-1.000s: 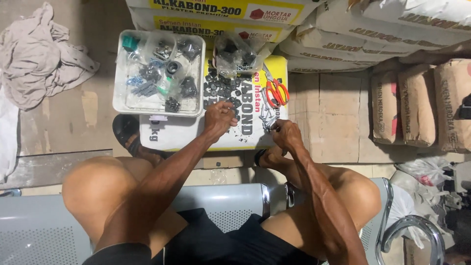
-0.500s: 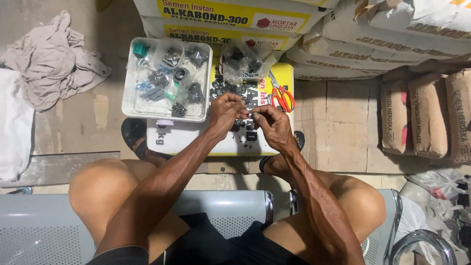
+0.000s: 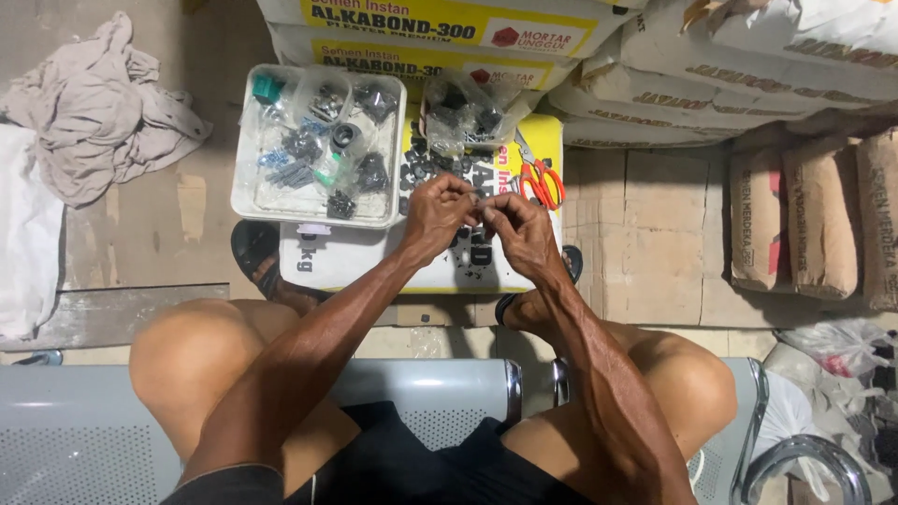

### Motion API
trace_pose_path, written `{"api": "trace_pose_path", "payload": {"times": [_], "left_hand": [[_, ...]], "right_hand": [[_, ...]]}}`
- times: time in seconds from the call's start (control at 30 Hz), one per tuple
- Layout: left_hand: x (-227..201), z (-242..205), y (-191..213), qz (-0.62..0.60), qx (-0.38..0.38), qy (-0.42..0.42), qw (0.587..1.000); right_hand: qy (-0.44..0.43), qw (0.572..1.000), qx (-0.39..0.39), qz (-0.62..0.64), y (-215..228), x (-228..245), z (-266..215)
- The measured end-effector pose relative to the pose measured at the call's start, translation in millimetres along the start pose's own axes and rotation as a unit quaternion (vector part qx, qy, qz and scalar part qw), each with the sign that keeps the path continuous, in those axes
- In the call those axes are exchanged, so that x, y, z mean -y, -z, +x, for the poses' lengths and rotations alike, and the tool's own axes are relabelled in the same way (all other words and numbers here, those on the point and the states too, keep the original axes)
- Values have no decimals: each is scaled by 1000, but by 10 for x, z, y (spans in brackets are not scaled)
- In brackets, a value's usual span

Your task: Assembling small metal or plastic components by hand while sitting on a bench.

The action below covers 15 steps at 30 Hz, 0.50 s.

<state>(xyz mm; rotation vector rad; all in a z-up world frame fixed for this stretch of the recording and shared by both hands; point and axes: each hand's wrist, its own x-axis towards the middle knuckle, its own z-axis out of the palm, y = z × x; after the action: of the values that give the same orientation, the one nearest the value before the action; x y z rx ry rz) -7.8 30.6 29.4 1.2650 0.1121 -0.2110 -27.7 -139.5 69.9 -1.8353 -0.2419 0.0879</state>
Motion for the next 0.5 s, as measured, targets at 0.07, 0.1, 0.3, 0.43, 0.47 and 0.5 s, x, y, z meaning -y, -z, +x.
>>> {"api": "trace_pose_path", "payload": {"times": [0.07, 0.1, 0.3, 0.43, 0.47, 0.5], "left_hand": [[74, 40, -47, 20, 14, -13, 1000], [95, 99, -68, 40, 28, -35, 998], [-137, 157, -13, 90, 41, -69, 993], [1, -84, 68, 190, 13, -64, 980], [218, -74, 140, 294, 7, -52, 954], [453, -114, 208, 393, 0, -35, 919]], "right_hand": [[-1, 1000, -5, -5, 26, 4, 40], [7, 1000, -9, -11, 45, 5, 97], [5, 997, -12, -78, 121, -119, 367], [14, 988, -35, -150, -147, -715, 414], [14, 975, -38, -217, -225, -898, 416], [10, 958, -35, -285, -310, -1080, 373]]}}
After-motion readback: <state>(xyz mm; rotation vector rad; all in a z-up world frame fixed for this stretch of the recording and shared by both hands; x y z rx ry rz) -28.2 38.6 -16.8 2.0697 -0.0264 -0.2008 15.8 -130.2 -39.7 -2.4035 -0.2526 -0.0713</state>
